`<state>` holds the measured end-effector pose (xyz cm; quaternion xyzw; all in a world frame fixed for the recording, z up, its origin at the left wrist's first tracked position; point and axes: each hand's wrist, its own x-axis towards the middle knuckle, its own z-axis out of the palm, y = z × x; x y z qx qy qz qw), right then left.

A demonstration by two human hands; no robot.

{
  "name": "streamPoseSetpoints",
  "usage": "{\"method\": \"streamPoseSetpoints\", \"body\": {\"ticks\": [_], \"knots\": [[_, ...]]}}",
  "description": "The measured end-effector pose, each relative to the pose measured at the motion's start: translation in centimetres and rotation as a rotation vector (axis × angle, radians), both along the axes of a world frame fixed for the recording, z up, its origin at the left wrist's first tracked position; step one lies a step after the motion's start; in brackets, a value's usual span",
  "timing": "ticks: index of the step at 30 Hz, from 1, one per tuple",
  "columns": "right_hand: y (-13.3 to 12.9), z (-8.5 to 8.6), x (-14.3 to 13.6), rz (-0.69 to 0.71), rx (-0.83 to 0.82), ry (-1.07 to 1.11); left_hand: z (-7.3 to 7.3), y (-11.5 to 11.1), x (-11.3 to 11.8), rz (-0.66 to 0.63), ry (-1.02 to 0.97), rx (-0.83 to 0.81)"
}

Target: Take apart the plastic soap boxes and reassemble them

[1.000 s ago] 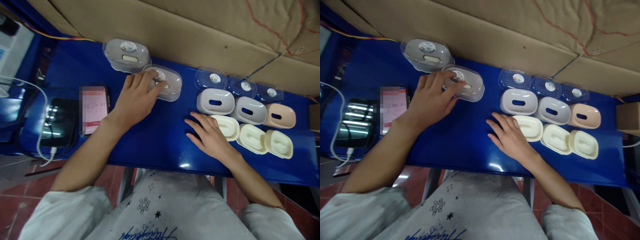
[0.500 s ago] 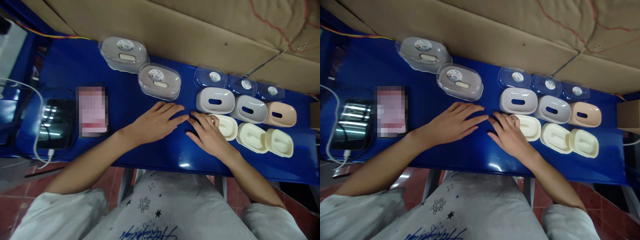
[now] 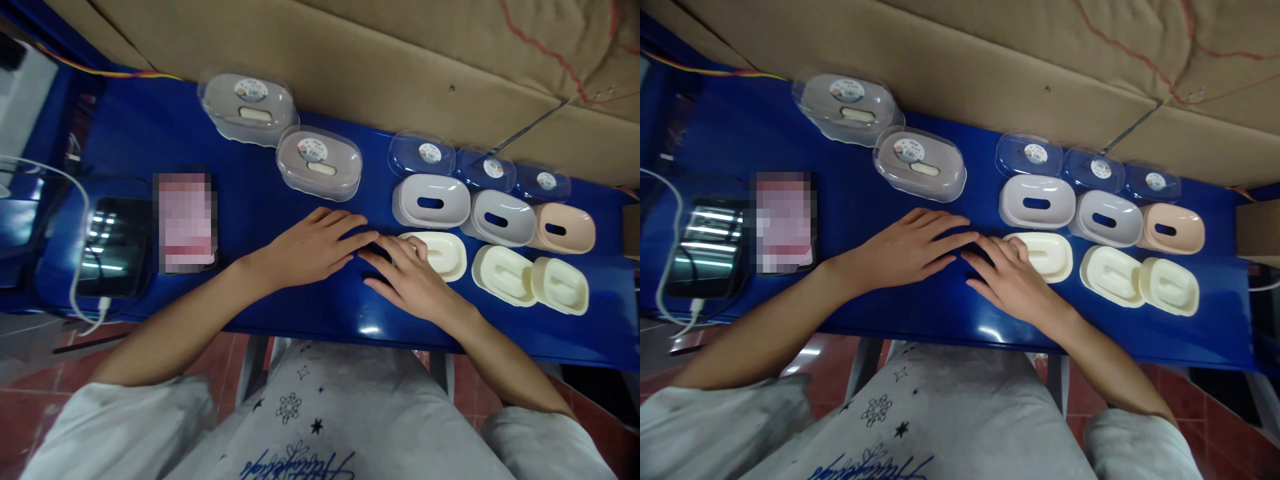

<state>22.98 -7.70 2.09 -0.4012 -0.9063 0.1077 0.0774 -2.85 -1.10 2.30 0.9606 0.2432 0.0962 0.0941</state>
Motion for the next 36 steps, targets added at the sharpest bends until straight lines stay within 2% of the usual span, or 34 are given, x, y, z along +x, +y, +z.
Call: {"method": "streamPoseSetpoints", "body": {"ticks": [13, 17, 20, 25, 29, 36], "knots": [[0.1, 0.2, 0.0, 0.114, 0.072, 0.195, -0.1, -0.1, -0.1, -0.008, 0.057, 0.015], [-0.1, 0.0, 0.3, 0.139, 0.072, 0.336, -0.2, 0.0, -0.2, -0.04, 0.087, -0.016], [0.0, -0.1, 0.7, 0.06, 0.106, 0.418, -0.3, 0.0, -0.3, -0.042, 0.079, -0.015], [0.8, -0.4, 1.0, -0.177, 0.133, 0.251, -0.5, -0.3, 0.0, -0.055, 0.041, -0.012], [1.4, -1.0, 1.0, -0.189, 0.079, 0.183, -0.6, -0.7, 0.3, -0.094, 0.006, -0.051], [1.3, -1.3, 1.1, -0.191, 0.042, 0.229, -0.7, -1.0, 0.4, -0.1, -0.004, -0.065]]}}
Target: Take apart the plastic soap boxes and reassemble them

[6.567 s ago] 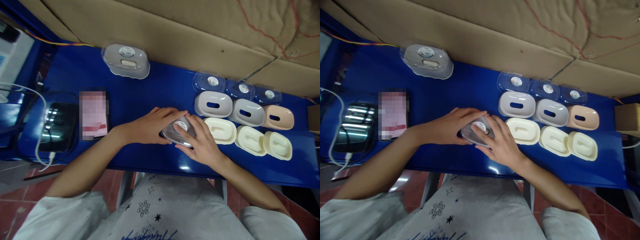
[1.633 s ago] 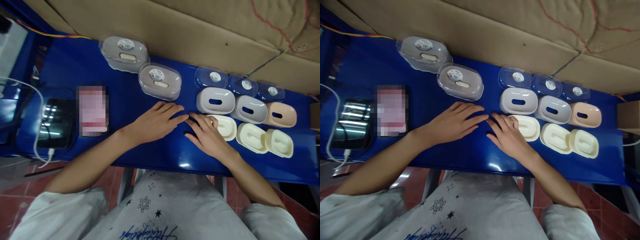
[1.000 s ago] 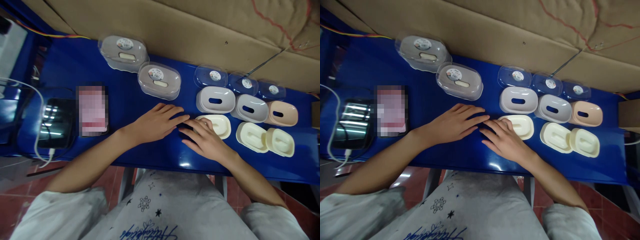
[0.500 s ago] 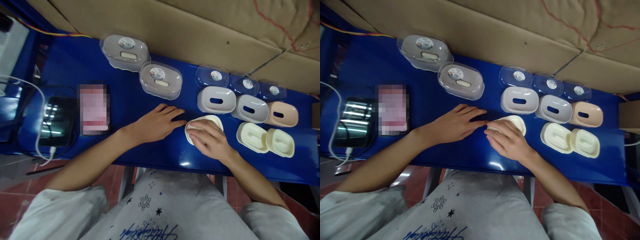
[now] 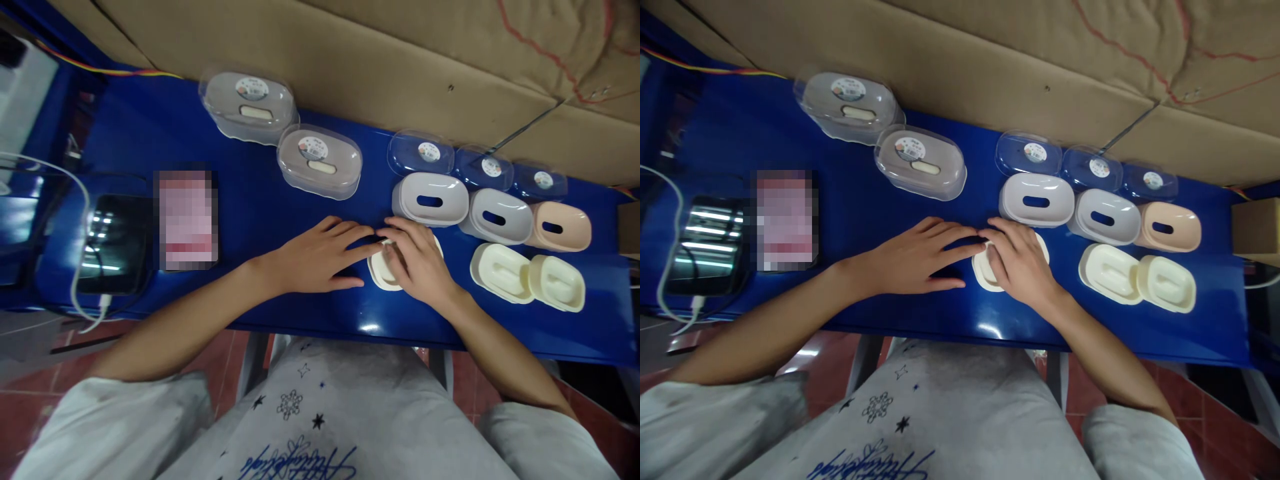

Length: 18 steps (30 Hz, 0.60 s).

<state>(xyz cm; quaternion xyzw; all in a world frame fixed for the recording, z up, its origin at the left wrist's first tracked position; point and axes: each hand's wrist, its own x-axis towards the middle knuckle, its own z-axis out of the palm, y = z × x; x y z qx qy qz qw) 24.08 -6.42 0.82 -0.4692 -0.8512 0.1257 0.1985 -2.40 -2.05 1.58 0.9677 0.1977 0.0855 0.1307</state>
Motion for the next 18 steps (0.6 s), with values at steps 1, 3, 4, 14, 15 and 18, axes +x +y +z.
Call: {"method": "streamPoseSetpoints", "body": {"ticks": [1, 3, 4, 14, 15, 18], "knots": [[-0.02, -0.05, 0.03, 0.005, -0.004, 0.021, -0.01, 0.0, 0.01, -0.002, -0.002, -0.002], [-0.05, -0.16, 0.11, 0.017, -0.009, 0.067, -0.01, -0.01, 0.07, -0.005, -0.005, -0.005], [-0.06, -0.2, 0.15, 0.022, -0.012, 0.091, -0.01, -0.01, 0.11, -0.005, -0.003, -0.003], [-0.6, 0.26, -0.32, 0.044, -0.02, 0.169, -0.12, 0.08, 0.1, -0.022, 0.013, 0.039], [-0.57, 0.32, -0.33, 0.035, -0.021, 0.134, -0.06, 0.12, 0.06, -0.018, 0.005, 0.047], [-0.26, 0.42, -0.2, 0.017, -0.023, 0.025, 0.2, 0.31, -0.14, 0.021, 0.004, 0.098]]}}
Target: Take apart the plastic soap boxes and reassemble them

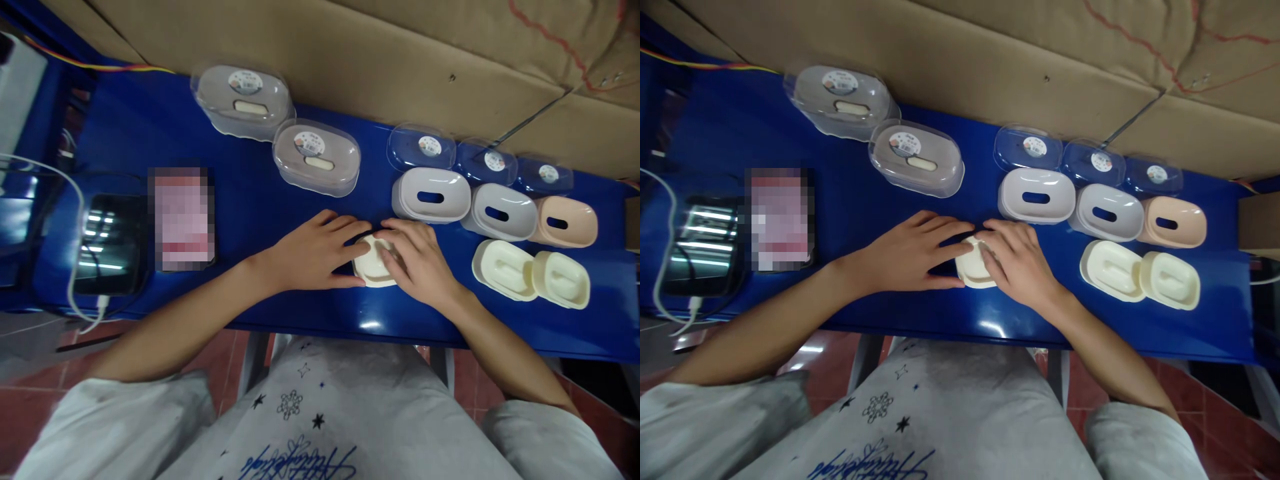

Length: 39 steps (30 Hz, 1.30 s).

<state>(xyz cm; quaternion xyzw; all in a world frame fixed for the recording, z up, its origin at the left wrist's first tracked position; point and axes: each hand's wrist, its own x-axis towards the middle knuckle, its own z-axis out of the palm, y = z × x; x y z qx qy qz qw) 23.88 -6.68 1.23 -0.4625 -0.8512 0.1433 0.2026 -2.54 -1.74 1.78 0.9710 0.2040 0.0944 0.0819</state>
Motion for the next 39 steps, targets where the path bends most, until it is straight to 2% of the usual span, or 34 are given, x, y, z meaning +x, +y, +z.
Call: {"method": "streamPoseSetpoints", "body": {"ticks": [4, 7, 11, 18, 23, 31, 36, 39], "knots": [[0.4, 0.0, 0.2, 0.001, 0.011, -0.038, 0.3, 0.3, -0.3, 0.08, 0.014, 0.084], [0.5, 0.0, 0.1, 0.009, 0.002, -0.034, 0.3, 0.3, -0.3, 0.062, 0.011, 0.101], [0.4, -0.3, 0.0, 0.037, 0.009, 0.004, 0.5, 0.2, -0.1, 0.001, 0.012, 0.038], [0.3, -0.5, 0.0, 0.101, -0.002, 0.02, 0.6, 0.4, -0.4, 0.016, 0.0, -0.07], [0.2, -0.4, 0.0, 0.103, 0.006, -0.009, 0.7, 0.5, -0.6, 0.027, 0.028, -0.076], [0.7, -0.6, 0.4, 0.024, 0.1, 0.031, 1.0, 0.5, -0.6, 0.026, 0.018, -0.106], [0.7, 0.0, 0.5, -0.001, 0.162, 0.081, 1.4, 0.4, -0.7, 0.01, 0.002, -0.246], [0.7, 0.7, 0.8, -0.102, 0.262, 0.054, 1.7, 0.2, -0.7, -0.013, 0.015, -0.329]]}}
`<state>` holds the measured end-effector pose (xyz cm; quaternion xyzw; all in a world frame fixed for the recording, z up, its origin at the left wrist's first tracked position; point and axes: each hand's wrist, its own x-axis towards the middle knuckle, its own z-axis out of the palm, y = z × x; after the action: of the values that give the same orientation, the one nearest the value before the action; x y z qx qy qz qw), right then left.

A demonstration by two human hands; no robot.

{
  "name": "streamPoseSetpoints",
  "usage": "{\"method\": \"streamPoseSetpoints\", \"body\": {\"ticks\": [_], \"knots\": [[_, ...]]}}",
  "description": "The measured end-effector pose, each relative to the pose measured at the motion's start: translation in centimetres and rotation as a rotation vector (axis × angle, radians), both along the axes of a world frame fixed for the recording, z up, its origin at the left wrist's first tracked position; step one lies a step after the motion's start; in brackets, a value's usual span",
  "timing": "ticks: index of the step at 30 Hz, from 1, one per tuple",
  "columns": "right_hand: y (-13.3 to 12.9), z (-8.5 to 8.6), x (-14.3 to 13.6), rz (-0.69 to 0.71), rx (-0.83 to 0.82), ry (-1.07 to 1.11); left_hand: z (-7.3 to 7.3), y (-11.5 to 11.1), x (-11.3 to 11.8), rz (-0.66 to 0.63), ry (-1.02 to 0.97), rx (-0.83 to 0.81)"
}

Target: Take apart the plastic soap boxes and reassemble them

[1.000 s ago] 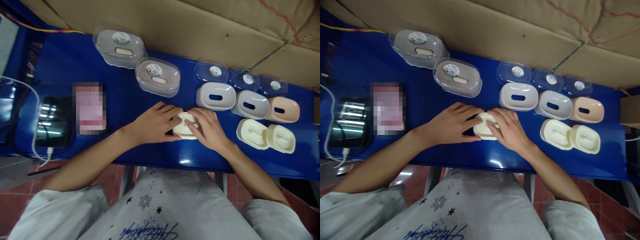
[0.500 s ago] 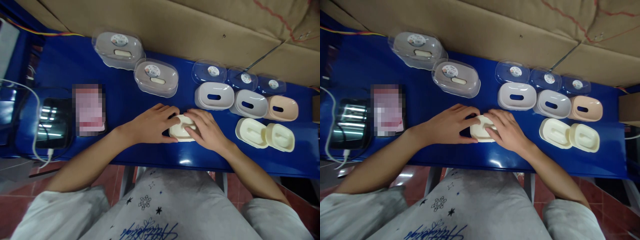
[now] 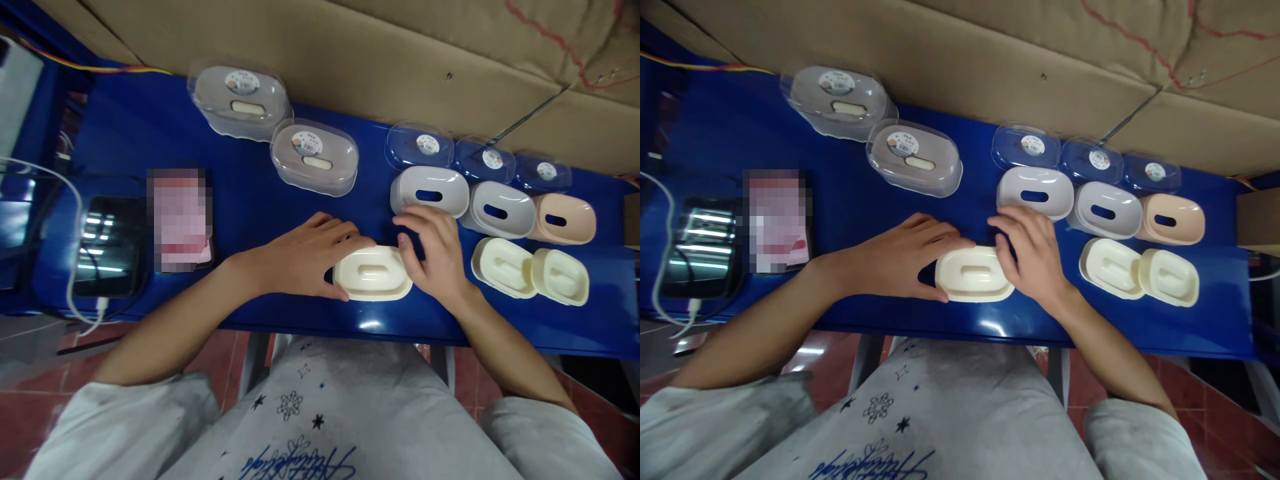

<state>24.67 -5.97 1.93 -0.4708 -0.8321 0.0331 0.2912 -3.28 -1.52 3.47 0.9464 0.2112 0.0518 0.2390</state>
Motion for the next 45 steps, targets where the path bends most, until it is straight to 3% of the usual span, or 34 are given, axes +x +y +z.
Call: {"method": "streamPoseSetpoints", "body": {"ticks": [4, 6, 11, 16, 27, 36, 45], "knots": [[0.6, -0.1, 0.8, -0.206, -0.04, -0.163, 0.0, -0.2, 0.1, -0.032, -0.005, -0.036], [0.9, -0.7, 1.0, -0.231, -0.101, -0.228, -0.1, -0.3, 0.1, -0.041, -0.001, -0.04], [0.8, -1.1, 0.8, -0.14, -0.181, -0.246, -0.4, -0.2, 0.1, -0.044, 0.004, -0.051], [0.4, -0.4, 0.5, -0.093, -0.152, -0.233, -0.3, -0.2, 0.1, -0.037, -0.011, -0.049], [0.3, -0.6, 0.6, -0.031, -0.098, -0.09, -0.9, -0.3, 0.3, 0.01, 0.012, 0.05], [-0.7, -0.1, -0.2, 0.077, -0.031, -0.117, -1.2, 0.7, -0.2, 0.209, 0.018, 0.135], [-0.8, -0.4, -0.4, 0.153, -0.032, -0.094, -1.7, 1.0, 0.0, 0.255, -0.024, 0.141]]}}
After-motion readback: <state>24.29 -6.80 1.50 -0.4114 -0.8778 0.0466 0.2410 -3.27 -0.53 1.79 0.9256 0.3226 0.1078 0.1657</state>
